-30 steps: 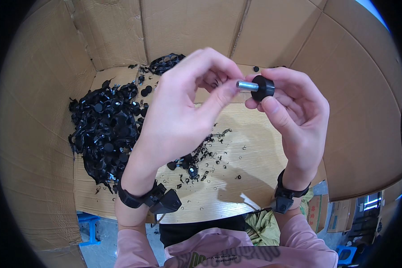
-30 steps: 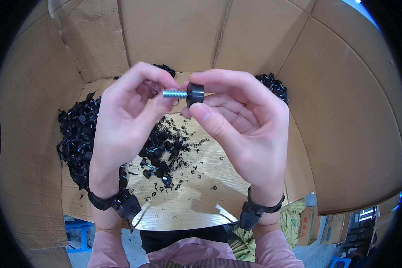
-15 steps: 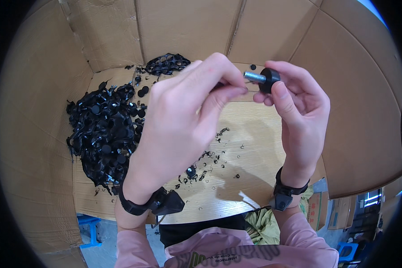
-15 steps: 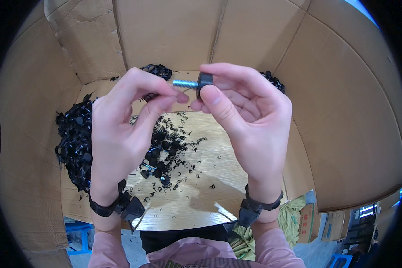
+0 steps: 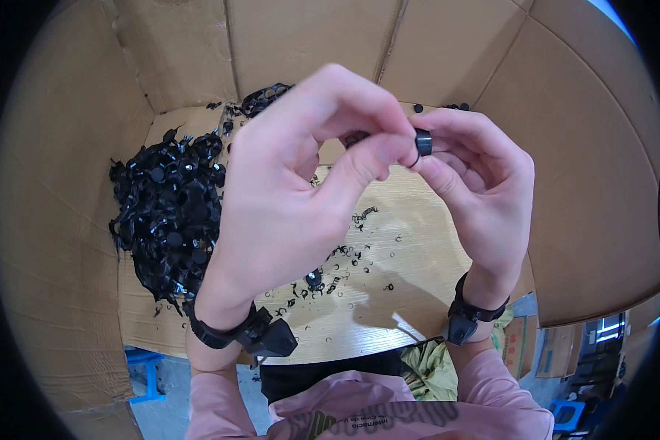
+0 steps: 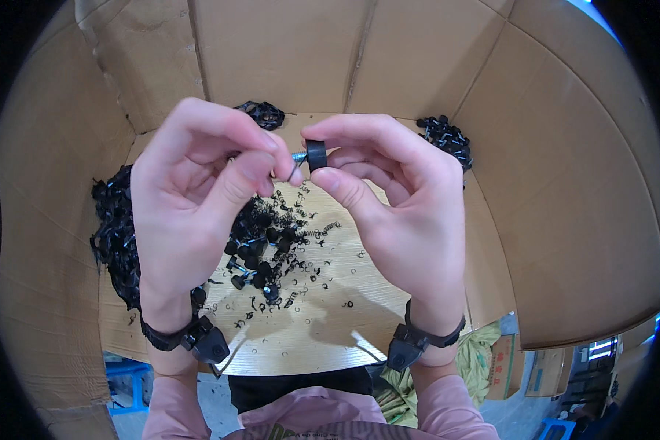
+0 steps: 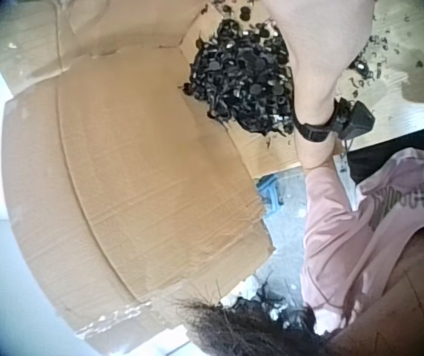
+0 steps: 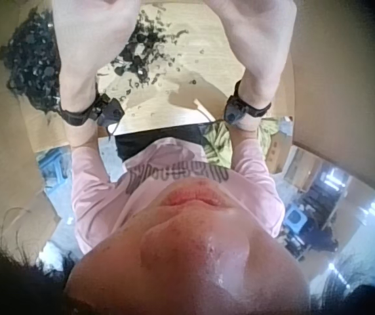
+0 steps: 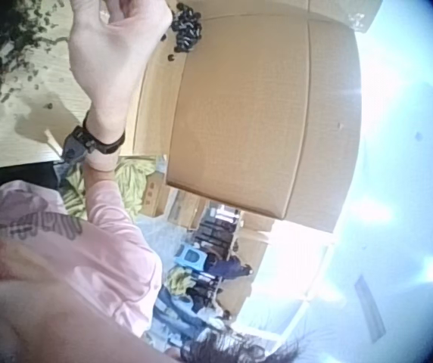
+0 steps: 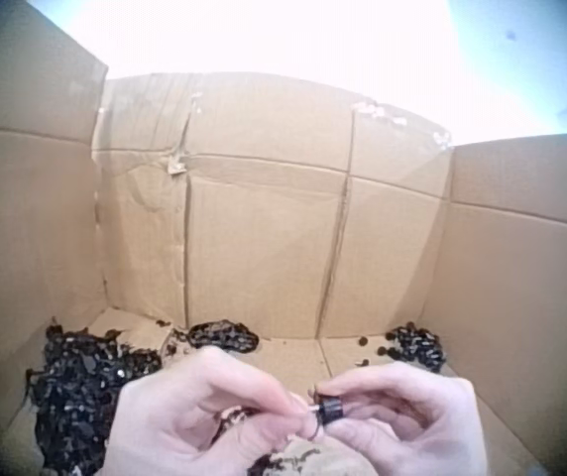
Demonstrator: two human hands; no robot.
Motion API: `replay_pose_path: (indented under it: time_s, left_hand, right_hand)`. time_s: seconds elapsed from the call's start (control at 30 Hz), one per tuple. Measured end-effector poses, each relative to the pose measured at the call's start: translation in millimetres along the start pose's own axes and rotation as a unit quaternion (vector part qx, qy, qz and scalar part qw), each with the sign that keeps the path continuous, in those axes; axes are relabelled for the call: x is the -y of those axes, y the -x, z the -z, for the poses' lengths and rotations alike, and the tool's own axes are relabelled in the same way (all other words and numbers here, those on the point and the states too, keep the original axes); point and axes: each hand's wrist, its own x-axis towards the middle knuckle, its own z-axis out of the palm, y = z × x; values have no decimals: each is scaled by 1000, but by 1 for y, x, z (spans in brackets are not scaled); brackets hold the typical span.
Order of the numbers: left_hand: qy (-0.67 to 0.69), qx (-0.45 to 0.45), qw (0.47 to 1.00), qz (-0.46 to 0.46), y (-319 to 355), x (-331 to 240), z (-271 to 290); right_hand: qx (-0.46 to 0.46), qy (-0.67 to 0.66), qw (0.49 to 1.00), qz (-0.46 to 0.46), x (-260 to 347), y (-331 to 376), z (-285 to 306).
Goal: The person picks up a bolt and a washer from a table, slides the washer onto the bolt, and places the assembly into a pile, repeating this process multiple times.
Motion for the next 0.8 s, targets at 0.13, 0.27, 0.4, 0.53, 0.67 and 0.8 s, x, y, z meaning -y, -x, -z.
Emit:
replay_pose_path:
  time_s: [0.13,0.27,0.4,0.53,0.67,0.8]
  left_hand:
    - [31,53,996,71,3,0,7]
    - [-124,93,986,62,4,-9,14]
    - [-351,84,929,86,-1,7,46]
    - [-447,94,885,92,3,28,74]
    - [-447,130,876,130,6,50,92]
    - [-461,118,871,124,9,53,95]
  right_hand:
    - [-21,100,992,71,-9,-3,0]
    - [-45,155,987,23,-21,-15,27]
    - [199,248,942,-105,-13,-9,48]
    - [6,335,937,-99,-50,-24,69]
    - [-37,470,881,-33,-71,-27,61]
    - [279,312,902,-104,-75,-20,7]
